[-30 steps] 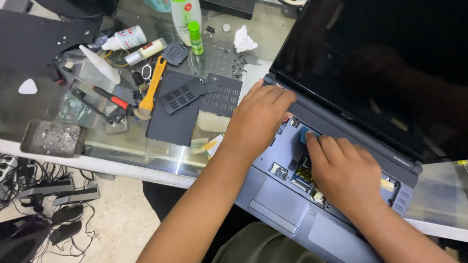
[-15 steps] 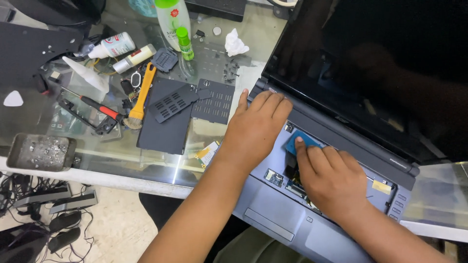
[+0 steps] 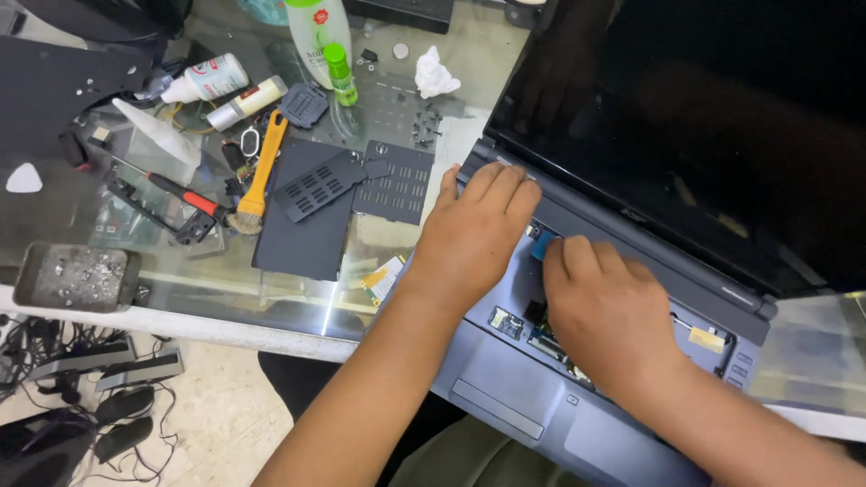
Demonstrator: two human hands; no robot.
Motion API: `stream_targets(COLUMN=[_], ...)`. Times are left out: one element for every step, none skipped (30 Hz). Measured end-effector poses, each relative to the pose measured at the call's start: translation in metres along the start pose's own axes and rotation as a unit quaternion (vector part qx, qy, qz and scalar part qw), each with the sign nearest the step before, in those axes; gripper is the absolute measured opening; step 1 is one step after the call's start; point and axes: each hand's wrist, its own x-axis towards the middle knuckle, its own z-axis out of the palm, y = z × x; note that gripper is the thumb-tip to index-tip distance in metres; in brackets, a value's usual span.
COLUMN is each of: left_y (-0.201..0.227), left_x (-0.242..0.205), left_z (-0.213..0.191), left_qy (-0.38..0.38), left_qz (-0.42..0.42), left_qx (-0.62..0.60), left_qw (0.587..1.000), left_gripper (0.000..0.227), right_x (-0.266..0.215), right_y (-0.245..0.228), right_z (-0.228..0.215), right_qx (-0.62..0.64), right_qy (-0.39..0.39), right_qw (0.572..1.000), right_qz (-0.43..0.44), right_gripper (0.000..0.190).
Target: The person uses a blue plastic card to pry open the casing of a disassembled laptop. They then use a yellow screwdriver to remove screws from the laptop's internal frame.
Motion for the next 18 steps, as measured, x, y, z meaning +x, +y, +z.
stream_targets(left_y=[-0.001, -0.002, -0.003, -0.003, -0.004, -0.004, -0.004, -0.004, -0.004, -0.004, -0.005, -0.005, -0.005, -0.005, -0.005, -0.005, -0.006, -0.007], left_x=[-0.001, -0.001, 0.0, -0.001, -0.001, -0.001, -0.001, -0.001, -0.002, -0.001, -0.001, -0.001, -0.001, -0.001, -0.001, -0.002, -0.002, -0.002], left_z=[0.0, 0.0, 0.0, 0.0, 0.001, 0.002, 0.003, 0.005, 0.006, 0.006, 0.006, 0.005, 0.007, 0.008, 0.009, 0.009, 0.009, 0.009], left_qy=[-0.002, 0.0, 0.002, 0.001, 0.006, 0.009, 0.008, 0.01, 0.011, 0.012, 0.011, 0.01, 0.01, 0.006, 0.003, 0.001, 0.002, 0.005], left_qz=[0.003, 0.012, 0.021, 0.023, 0.023, 0.025, 0.028, 0.024, 0.021, 0.023, 0.024, 0.024, 0.027, 0.022, 0.018, 0.021, 0.023, 0.022], left_qx=[-0.001, -0.024, -0.046, -0.046, -0.038, -0.031, -0.032, -0.019, -0.007, -0.007, -0.007, -0.008, -0.007, -0.013, -0.019, -0.021, -0.016, -0.009], left_qw=[1.0, 1.0, 0.999, 0.999, 0.999, 0.999, 0.999, 0.999, 1.0, 1.0, 1.0, 1.0, 1.0, 1.0, 1.0, 1.0, 1.0, 1.0], left_gripper=[0.029, 0.03, 0.033, 0.033, 0.032, 0.032, 0.032, 0.027, 0.024, 0.024, 0.024, 0.024, 0.024, 0.024, 0.025, 0.025, 0.025, 0.026], right_x=[0.001, 0.002, 0.004, 0.005, 0.006, 0.007, 0.007, 0.007, 0.007, 0.009, 0.012, 0.014, 0.008, 0.002, -0.004, -0.004, -0.004, -0.002], right_y=[-0.005, -0.009, -0.012, -0.021, -0.03, -0.039, -0.042, -0.046, -0.05, -0.049, -0.048, -0.048, -0.052, -0.055, -0.059, -0.055, -0.051, -0.046], right_z=[0.0, 0.0, 0.0, 0.001, 0.002, 0.003, 0.008, 0.013, 0.017, 0.015, 0.012, 0.009, 0.018, 0.028, 0.037, 0.033, 0.03, 0.027], right_qx=[0.0, -0.017, -0.034, -0.034, -0.063, -0.092, -0.092, -0.102, -0.112, -0.113, -0.117, -0.12, -0.12, -0.105, -0.09, -0.09, -0.083, -0.076], right_qy=[-0.002, -0.033, -0.065, -0.065, -0.06, -0.056, -0.057, -0.07, -0.084, -0.083, -0.1, -0.116, -0.117, -0.11, -0.104, -0.107, -0.108, -0.106], right_qw=[1.0, 0.999, 0.997, 0.997, 0.996, 0.993, 0.994, 0.991, 0.988, 0.988, 0.985, 0.982, 0.982, 0.985, 0.987, 0.987, 0.988, 0.988], right_qz=[0.003, -0.003, -0.009, -0.007, -0.023, -0.038, -0.034, -0.053, -0.073, -0.07, -0.078, -0.087, -0.084, -0.08, -0.077, -0.074, -0.079, -0.086], right_gripper=[0.017, 0.011, 0.009, 0.009, 0.014, 0.018, 0.018, 0.023, 0.03, 0.03, 0.033, 0.036, 0.036, 0.042, 0.05, 0.05, 0.045, 0.04])
